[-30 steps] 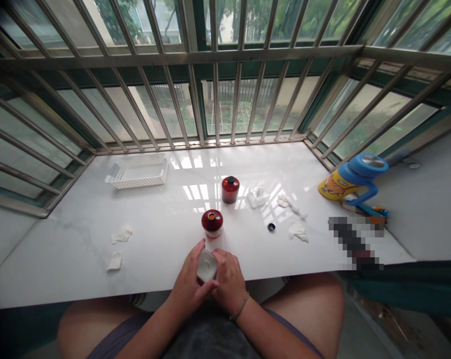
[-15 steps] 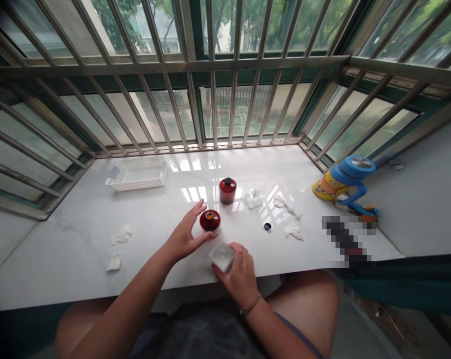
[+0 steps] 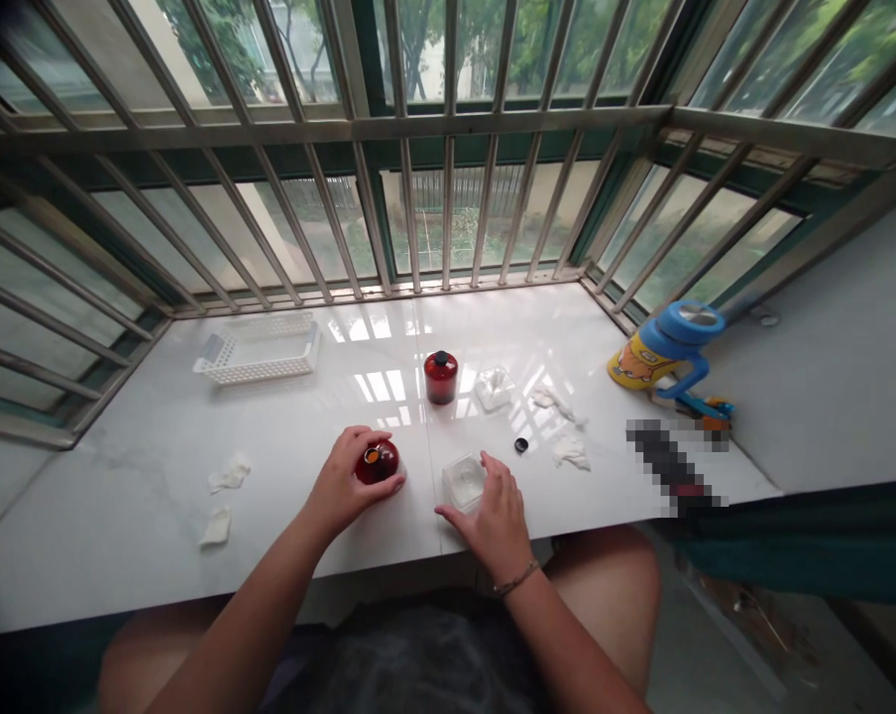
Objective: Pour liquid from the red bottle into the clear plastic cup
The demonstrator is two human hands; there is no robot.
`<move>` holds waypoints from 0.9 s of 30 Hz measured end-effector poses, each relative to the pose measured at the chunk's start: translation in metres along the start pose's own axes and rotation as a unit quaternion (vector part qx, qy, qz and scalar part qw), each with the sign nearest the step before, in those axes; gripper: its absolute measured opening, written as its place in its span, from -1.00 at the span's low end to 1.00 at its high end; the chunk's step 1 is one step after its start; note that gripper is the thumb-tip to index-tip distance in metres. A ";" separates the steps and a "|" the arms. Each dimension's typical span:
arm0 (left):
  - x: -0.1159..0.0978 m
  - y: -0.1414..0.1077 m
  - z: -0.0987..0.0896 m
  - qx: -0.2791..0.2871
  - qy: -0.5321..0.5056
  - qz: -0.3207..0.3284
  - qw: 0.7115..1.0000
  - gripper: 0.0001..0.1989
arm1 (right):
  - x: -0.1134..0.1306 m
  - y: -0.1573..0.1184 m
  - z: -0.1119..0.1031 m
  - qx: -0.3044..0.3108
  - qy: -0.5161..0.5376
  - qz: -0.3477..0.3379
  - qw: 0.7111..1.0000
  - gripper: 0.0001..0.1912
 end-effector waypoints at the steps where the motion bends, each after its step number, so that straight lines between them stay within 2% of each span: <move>1: 0.002 -0.009 -0.003 -0.018 -0.006 -0.005 1.000 -0.47 | -0.002 0.001 0.000 0.011 0.009 -0.009 1.000 0.14; 5: 0.013 -0.042 -0.007 -0.071 -0.051 -0.043 0.995 -0.47 | -0.014 0.009 0.003 0.070 0.064 -0.023 0.995 0.20; 7: 0.016 -0.053 -0.004 -0.080 -0.054 -0.063 0.993 -0.44 | -0.019 0.014 0.005 0.096 0.100 -0.019 0.990 0.21; 9: 0.016 -0.059 0.001 -0.077 -0.049 -0.069 0.993 -0.40 | -0.021 0.017 0.007 0.110 0.130 -0.012 0.985 0.13; 12: 0.015 -0.060 0.006 -0.069 -0.046 -0.062 0.995 -0.34 | -0.020 0.019 0.009 0.105 0.157 0.008 0.982 -0.02; 14: 0.019 -0.061 0.008 -0.067 -0.054 -0.064 0.994 -0.28 | -0.019 0.019 0.009 0.097 0.165 0.025 0.981 -0.04; 19: 0.036 -0.068 0.021 -0.022 -0.153 -0.077 0.985 0.06 | -0.009 0.013 0.007 0.084 0.190 0.055 0.977 -0.04; 22: 0.040 -0.072 0.025 -0.022 -0.155 -0.100 0.983 -0.08 | 0.004 0.011 0.000 0.076 0.215 0.046 0.973 -0.04; 25: 0.029 -0.074 0.023 -0.041 -0.116 -0.091 0.988 -0.26 | 0.020 0.012 -0.007 0.078 0.248 0.031 0.965 -0.05; 27: 0.019 -0.076 0.022 -0.045 -0.083 -0.077 0.993 -0.29 | 0.031 0.014 -0.012 0.088 0.260 0.018 0.961 -0.05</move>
Point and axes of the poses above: each hand's wrist, its own y-axis towards the middle knuckle, its own z-axis out of the palm, x = y × z, the point moved 9 cm from there along y, towards the middle knuckle, and after that the axes turned 2 degrees about x, right-handed, at the moved point
